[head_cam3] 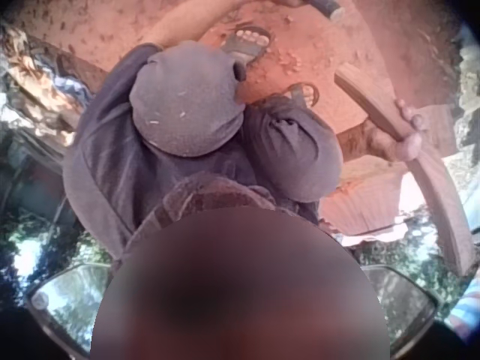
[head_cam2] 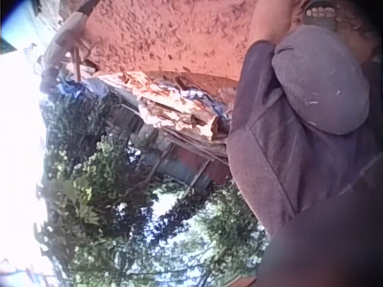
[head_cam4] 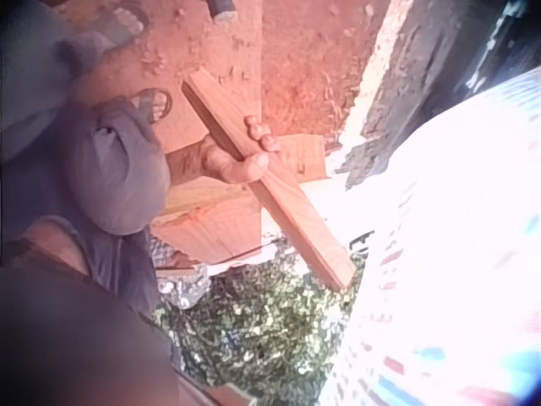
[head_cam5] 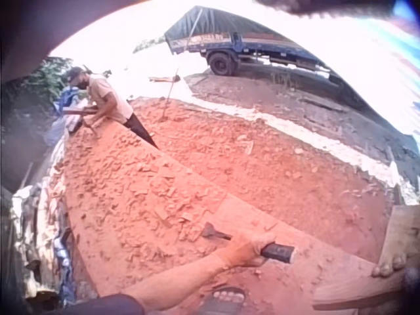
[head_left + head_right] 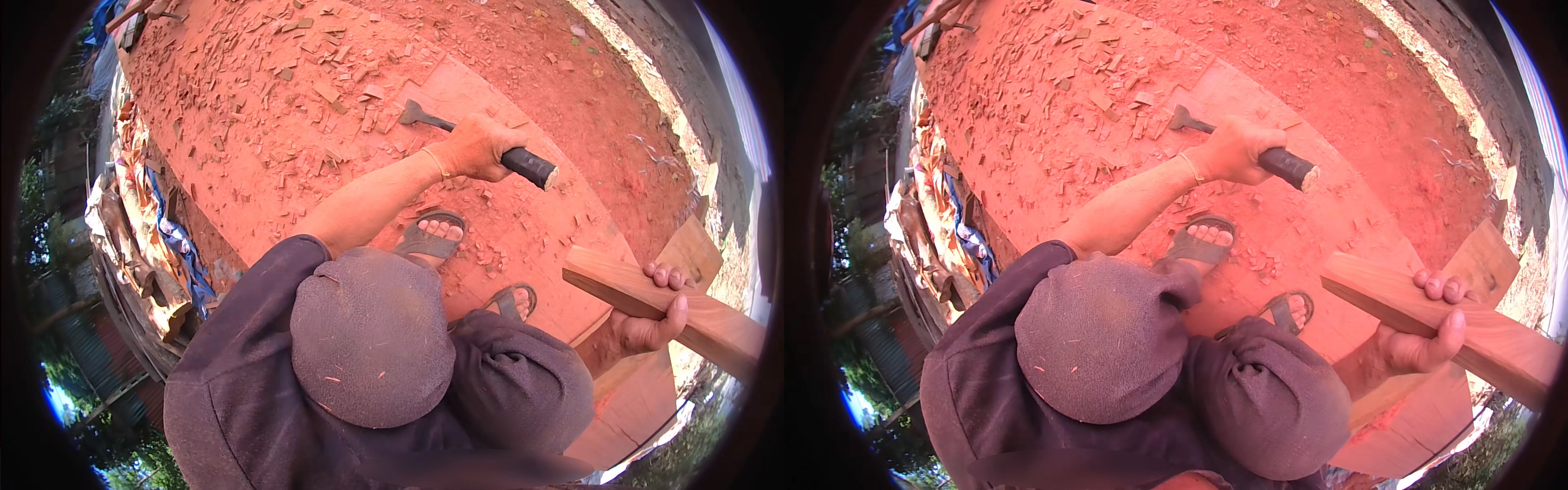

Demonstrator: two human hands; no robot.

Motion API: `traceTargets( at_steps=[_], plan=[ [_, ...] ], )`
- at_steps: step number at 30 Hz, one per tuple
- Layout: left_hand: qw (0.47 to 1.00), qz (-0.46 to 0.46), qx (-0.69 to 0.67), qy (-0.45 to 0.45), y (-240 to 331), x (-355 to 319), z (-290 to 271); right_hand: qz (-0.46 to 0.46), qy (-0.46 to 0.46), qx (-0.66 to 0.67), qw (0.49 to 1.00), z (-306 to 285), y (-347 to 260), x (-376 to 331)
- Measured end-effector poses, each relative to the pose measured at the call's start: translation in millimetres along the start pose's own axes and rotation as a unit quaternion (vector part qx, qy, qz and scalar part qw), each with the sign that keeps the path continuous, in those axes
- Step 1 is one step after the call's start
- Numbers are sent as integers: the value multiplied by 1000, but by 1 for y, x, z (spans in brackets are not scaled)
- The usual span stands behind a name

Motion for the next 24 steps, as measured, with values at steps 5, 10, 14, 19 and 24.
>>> traceTargets(
  at_steps=[5,10,14,19,24],
  plan=[
    [997,-29,55,-51,-4,3,20,167,-245,-550,781,-28,139,-63],
    [997,-36,63,-41,-11,3,24,218,-105,-406,881,-101,87,-34],
    [997,-44,52,-35,-15,2,34,114,-16,-148,982,-56,23,-1],
    [987,-52,107,-105,-30,-6,28,237,-178,-541,787,-45,142,-55],
    [965,-166,150,-134,-84,-68,-79,354,-233,-531,734,-114,193,-133]
  ],
)
Point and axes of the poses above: each hand's wrist, its own x-axis towards the middle knuckle, its own z-axis out of the palm, y = z × x, the point moved 10 cm from there along x, towards the middle knuckle, and after that the axes turned 4 degrees about x, right-handed, at the moved point
